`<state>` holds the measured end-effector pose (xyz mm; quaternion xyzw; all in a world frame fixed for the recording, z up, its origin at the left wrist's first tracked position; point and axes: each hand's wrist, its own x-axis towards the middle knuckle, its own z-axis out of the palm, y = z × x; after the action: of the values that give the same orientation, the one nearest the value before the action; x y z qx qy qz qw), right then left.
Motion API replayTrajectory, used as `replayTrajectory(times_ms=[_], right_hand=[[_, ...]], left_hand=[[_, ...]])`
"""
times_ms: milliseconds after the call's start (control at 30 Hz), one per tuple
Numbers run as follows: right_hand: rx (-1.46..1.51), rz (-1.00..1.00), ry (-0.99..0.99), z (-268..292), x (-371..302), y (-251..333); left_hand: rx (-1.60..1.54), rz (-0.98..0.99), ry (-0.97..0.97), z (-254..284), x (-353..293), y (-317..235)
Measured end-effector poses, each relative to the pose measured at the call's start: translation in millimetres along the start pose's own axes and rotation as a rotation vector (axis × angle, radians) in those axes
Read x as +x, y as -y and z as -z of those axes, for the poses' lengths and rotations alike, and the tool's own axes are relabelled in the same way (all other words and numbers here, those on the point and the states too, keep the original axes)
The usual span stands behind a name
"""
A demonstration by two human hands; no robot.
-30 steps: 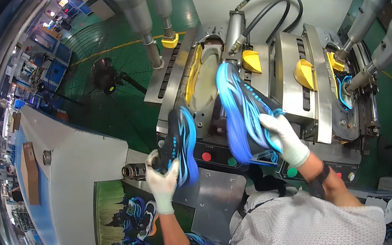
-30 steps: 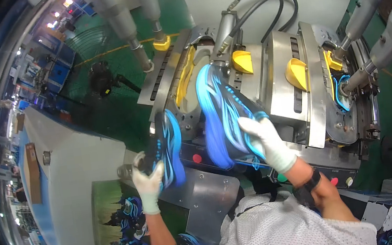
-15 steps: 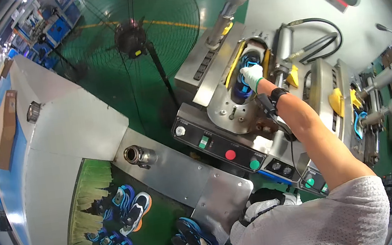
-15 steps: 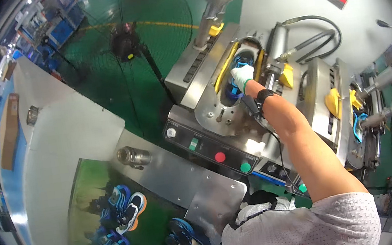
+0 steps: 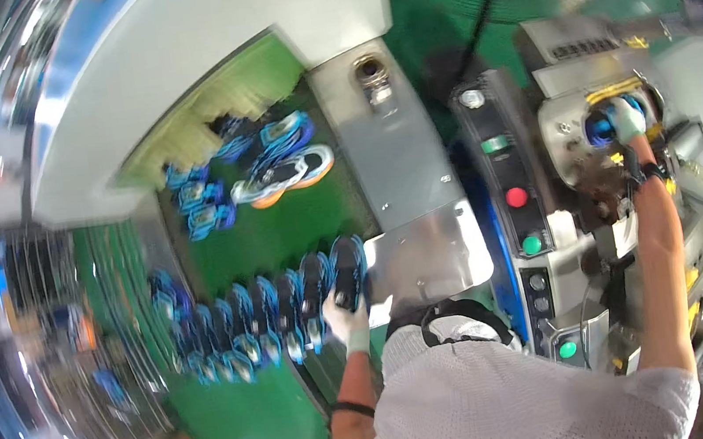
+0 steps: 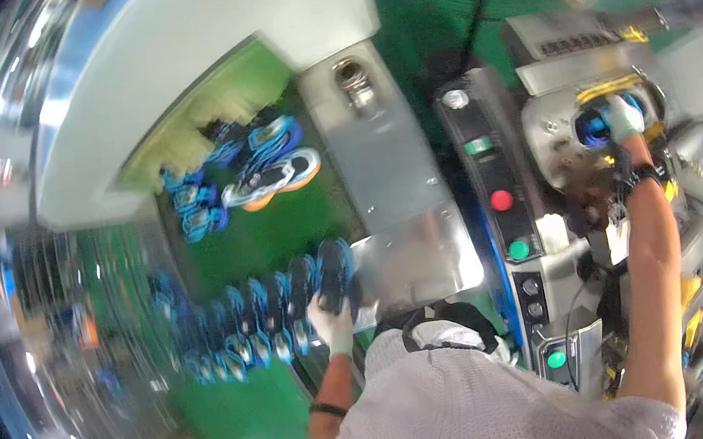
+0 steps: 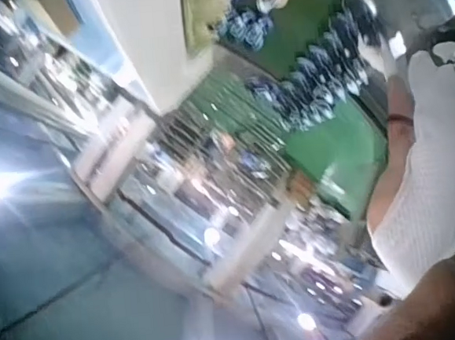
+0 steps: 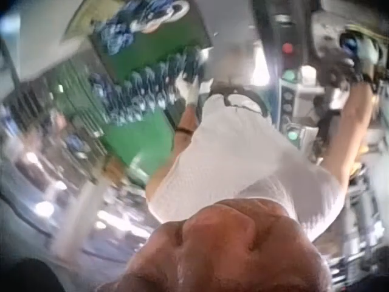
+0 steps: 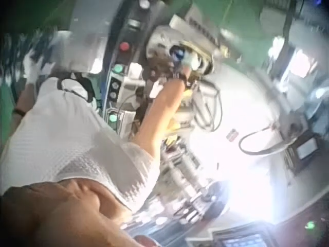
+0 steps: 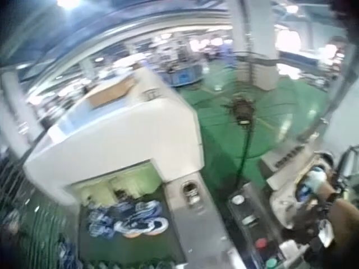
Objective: Operating a shoe lasting machine and placing finished uppers onto a conveyor belt.
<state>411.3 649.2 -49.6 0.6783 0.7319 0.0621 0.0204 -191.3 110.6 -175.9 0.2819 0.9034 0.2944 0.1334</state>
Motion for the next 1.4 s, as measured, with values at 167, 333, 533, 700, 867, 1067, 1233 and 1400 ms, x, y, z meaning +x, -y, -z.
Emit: replayTrajectory(times_ms=[167,333,533,700,867,1067,1233,1400], right_hand=[[1.253,-0.526,0.094,50,-13,29],[0.85,0.082,-0.388,144,-216,297],[-0.052,0.08,-0.04,-32,-334,279],[-0.082,-0.062,0.189,-10,-314,304],[0.344,0.058,0.138,21,-374,358],[0.321,-0.061,0.533,21,-456,407],[0.576,-0.027,0.601,52,-443,487],[1.138,-0.285,0.785,178,-405,574]], left_hand=[[0.077,-0.028,0.003,11,3,3],[-0.233,-0.077,0.024,34,8,28],[-0.542,-0.136,0.103,97,138,17],[-0.114,-0.089,-0.335,120,316,147],[0.039,-0.058,-0.24,148,443,177],[-0.012,-0.278,-0.181,138,484,197],[0.022,-0.232,-0.127,159,476,187],[-0.084,-0.472,0.029,186,385,105]])
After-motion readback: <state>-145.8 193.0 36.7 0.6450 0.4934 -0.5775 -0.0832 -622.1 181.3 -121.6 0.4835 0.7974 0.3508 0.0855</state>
